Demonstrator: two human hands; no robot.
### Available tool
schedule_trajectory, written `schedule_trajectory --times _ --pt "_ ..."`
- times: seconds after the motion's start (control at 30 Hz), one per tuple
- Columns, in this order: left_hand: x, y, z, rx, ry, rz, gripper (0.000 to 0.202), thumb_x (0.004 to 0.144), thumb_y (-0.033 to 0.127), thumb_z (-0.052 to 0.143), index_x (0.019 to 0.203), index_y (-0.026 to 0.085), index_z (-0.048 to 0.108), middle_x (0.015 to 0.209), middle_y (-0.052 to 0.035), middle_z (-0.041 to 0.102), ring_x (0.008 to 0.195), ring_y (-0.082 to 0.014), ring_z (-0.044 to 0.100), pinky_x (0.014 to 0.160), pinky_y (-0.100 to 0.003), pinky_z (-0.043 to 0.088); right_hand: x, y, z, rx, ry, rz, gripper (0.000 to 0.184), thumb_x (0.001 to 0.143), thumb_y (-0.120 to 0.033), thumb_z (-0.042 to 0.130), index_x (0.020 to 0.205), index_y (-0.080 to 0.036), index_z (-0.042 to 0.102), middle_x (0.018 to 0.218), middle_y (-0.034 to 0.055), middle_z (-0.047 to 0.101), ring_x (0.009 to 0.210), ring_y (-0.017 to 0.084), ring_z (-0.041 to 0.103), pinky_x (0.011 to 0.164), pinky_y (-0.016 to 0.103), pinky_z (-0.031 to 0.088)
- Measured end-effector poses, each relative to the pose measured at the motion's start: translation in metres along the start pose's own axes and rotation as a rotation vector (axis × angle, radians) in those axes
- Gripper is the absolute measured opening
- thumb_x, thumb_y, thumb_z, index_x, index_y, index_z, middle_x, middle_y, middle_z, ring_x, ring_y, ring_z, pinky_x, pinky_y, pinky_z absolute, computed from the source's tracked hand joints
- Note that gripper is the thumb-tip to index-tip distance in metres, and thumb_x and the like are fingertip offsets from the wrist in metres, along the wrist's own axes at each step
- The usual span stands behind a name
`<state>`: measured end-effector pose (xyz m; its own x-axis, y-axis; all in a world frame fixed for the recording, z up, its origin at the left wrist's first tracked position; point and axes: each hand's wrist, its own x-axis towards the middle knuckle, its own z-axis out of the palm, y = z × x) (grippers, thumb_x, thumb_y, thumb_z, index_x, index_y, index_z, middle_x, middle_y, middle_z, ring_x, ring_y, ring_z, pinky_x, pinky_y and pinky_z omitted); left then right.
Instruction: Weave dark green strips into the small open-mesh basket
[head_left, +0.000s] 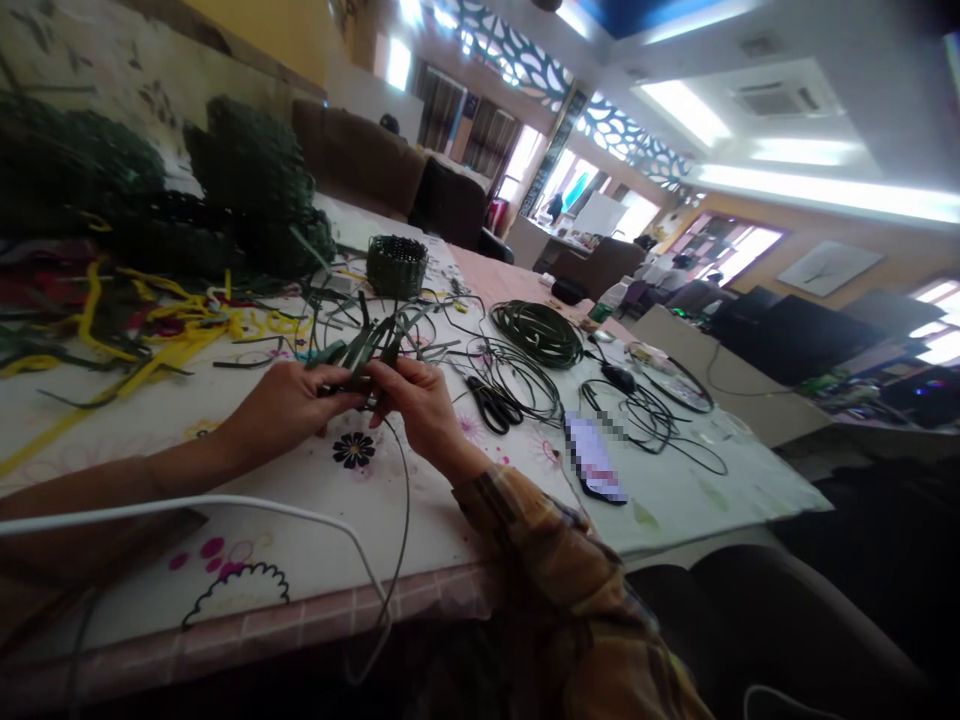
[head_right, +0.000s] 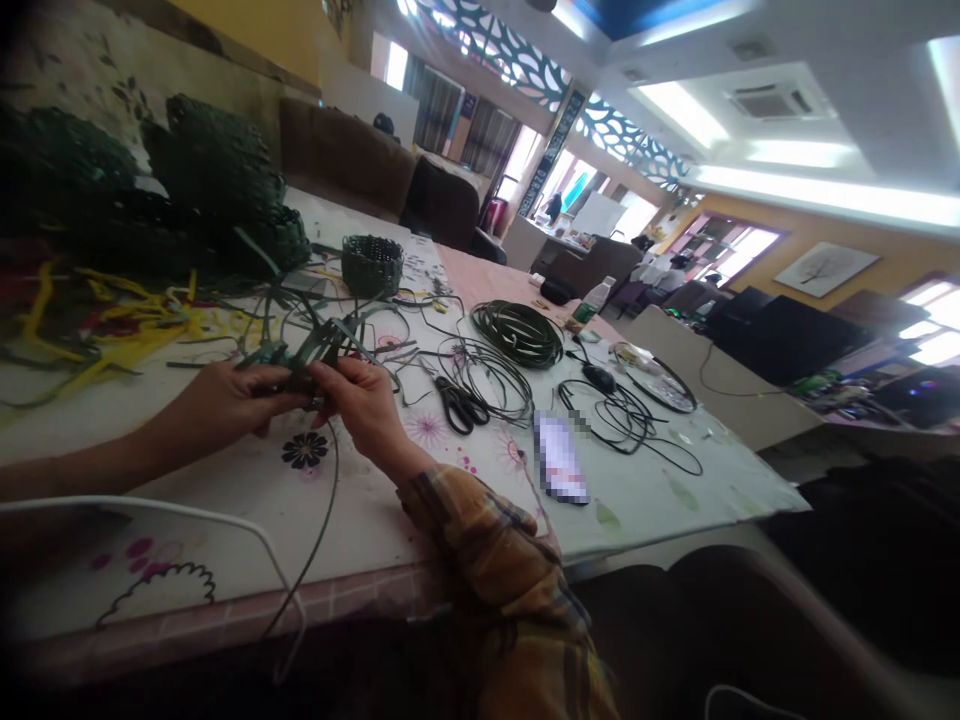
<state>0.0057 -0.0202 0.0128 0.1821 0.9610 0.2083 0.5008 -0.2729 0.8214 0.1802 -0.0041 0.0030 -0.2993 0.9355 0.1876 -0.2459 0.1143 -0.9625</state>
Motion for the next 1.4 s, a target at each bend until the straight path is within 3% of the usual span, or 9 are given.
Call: schedule_trajectory --times 0.13,0.3,0.47,0.67,0.83,1.03,1.13,1.3,1.4 --pt "0.001 0.002 0.003 -0.128 -0.021 -0.027 0.029 0.065 0.052 0.073 0.072 0.024 0.078 0.057 0.0012 0.064 0.042 -0.0121 0.046 0.041 -0.023 0.037 0.002 -0.003 0.000 -0.038 -0.051 0.003 0.033 0.077 -0.048 0.074 0.071 -0.017 0.064 0.064 -0.0027 0.058 0.054 0.009 0.053 0.043 0.022 0.051" --pt "0.001 0.002 0.005 -0.297 0.037 -0.071 0.032 0.064 0.048 0.077 0.075 0.018 0.076 0.059 0.0013 0.061 0.043 -0.0086 0.040 0.038 -0.021 0.033 0.000 -0.012 -0.003 -0.100 -0.184 0.012 0.027 0.069 -0.030 0.078 0.087 -0.019 0.061 0.083 -0.0017 0.062 0.065 0.010 0.057 0.044 0.018 0.050" --pt "0.003 0.002 0.002 -0.384 0.049 -0.125 0.032 0.065 0.045 0.079 0.078 0.016 0.075 0.063 0.0002 0.064 0.040 -0.0073 0.042 0.036 -0.022 0.031 -0.003 -0.010 -0.007 -0.268 -0.166 0.043 0.022 0.071 -0.011 0.062 0.088 -0.021 0.054 0.080 -0.0043 0.054 0.060 0.006 0.051 0.043 0.013 0.045" --pt "0.001 0.002 0.000 -0.361 0.074 -0.150 0.033 0.065 0.046 0.079 0.077 0.016 0.074 0.057 0.0012 0.061 0.040 -0.0095 0.047 0.034 -0.020 0.033 -0.005 -0.013 -0.003 -0.379 -0.122 0.030 0.026 0.079 -0.040 0.072 0.086 -0.019 0.058 0.079 -0.0022 0.056 0.062 0.009 0.051 0.045 0.019 0.040" --pt "-0.001 0.006 0.003 -0.391 0.056 -0.191 0.032 0.063 0.047 0.079 0.076 0.018 0.074 0.055 0.0015 0.060 0.039 -0.0091 0.045 0.033 -0.019 0.031 -0.008 -0.022 0.001 -0.826 -0.087 -0.069 0.024 0.079 -0.021 0.074 0.068 -0.017 0.054 0.066 -0.0037 0.054 0.065 0.009 0.047 0.060 0.023 0.034" --pt "-0.001 0.011 0.003 -0.431 0.105 -0.198 0.027 0.063 0.044 0.078 0.067 0.019 0.070 0.058 -0.0014 0.063 0.037 -0.0074 0.040 0.031 -0.021 0.023 -0.012 -0.027 0.005 -0.957 -0.128 -0.096 0.012 0.083 -0.015 0.070 0.076 -0.018 0.060 0.073 -0.0018 0.060 0.070 0.012 0.051 0.065 0.025 0.032" --pt "-0.003 0.014 -0.004 -0.404 0.169 -0.105 0.031 0.069 0.043 0.077 0.088 0.019 0.076 0.069 -0.0022 0.069 0.040 -0.0094 0.047 0.036 -0.023 0.034 -0.010 -0.028 0.000 -1.008 -0.081 -0.178 0.016 0.085 -0.016 0.067 0.073 -0.018 0.056 0.071 -0.0018 0.056 0.068 0.012 0.046 0.065 0.027 0.030" --pt "-0.002 0.011 -0.025 -0.112 0.415 0.151 0.032 0.088 0.040 0.066 0.111 0.019 0.074 0.067 0.0018 0.061 0.055 -0.0093 0.051 0.053 -0.021 0.041 0.001 -0.032 -0.026 -0.780 -0.131 -0.157 0.012 0.081 -0.018 0.064 0.073 -0.017 0.055 0.068 -0.0041 0.050 0.067 0.011 0.043 0.065 0.026 0.031" --pt "0.006 -0.003 -0.032 0.075 0.398 0.324 0.035 0.089 0.043 0.068 0.114 0.019 0.072 0.106 -0.0035 0.068 0.069 -0.0098 0.054 0.061 -0.021 0.046 0.006 -0.033 -0.037 -0.701 -0.171 -0.140 0.012 0.080 -0.021 0.064 0.073 -0.018 0.055 0.066 -0.0050 0.046 0.065 0.011 0.040 0.063 0.026 0.030"
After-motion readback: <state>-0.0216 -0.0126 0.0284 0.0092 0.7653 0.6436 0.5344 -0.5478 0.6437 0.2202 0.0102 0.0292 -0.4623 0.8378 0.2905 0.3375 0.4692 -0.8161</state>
